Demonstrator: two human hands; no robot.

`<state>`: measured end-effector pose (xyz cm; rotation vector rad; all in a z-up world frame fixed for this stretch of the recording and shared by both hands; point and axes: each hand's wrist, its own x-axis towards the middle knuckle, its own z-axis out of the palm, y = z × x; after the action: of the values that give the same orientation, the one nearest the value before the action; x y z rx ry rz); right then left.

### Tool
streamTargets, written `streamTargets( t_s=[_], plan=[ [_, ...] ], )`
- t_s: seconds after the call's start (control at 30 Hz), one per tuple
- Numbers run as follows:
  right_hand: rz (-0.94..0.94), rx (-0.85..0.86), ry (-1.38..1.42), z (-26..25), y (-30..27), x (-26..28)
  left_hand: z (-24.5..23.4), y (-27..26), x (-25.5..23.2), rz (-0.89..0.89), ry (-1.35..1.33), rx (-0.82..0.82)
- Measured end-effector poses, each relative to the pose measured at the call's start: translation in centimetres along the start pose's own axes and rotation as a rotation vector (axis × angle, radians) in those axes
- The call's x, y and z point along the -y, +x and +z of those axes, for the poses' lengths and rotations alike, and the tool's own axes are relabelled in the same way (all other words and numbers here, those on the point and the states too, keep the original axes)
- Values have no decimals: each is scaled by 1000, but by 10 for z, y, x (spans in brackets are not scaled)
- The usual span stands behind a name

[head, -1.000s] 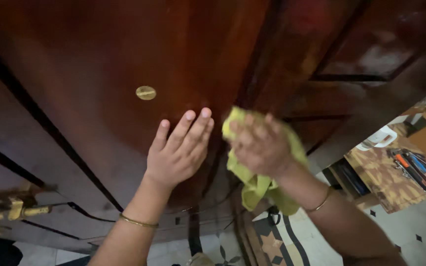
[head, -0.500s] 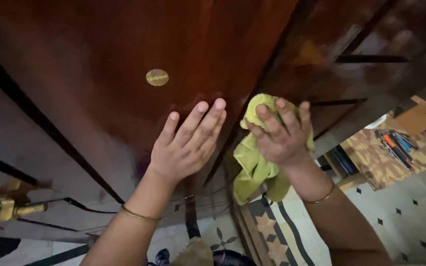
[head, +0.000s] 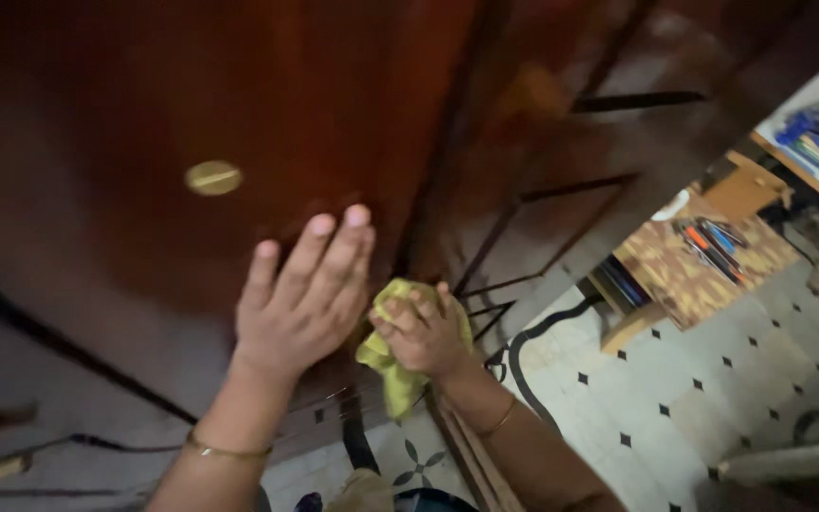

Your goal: The person wipes down different panels and surfaces of a wooden door using a cloth.

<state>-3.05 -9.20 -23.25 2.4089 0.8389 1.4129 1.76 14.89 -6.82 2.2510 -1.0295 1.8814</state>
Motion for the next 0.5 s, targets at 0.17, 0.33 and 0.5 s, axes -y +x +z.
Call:
streamTargets(
  t_s=[0.17, 0.33, 0.5],
  plan=[
    [611, -232, -26, 4, -26, -40, -1, -2, 0, -32, -9, -19],
    [914, -475, 121, -16, -17, -89, 7, -10, -12, -51, -2, -26],
    [949, -1089, 1124, 31, 23, -22, 11, -18, -17, -54, -11, -13]
  ],
)
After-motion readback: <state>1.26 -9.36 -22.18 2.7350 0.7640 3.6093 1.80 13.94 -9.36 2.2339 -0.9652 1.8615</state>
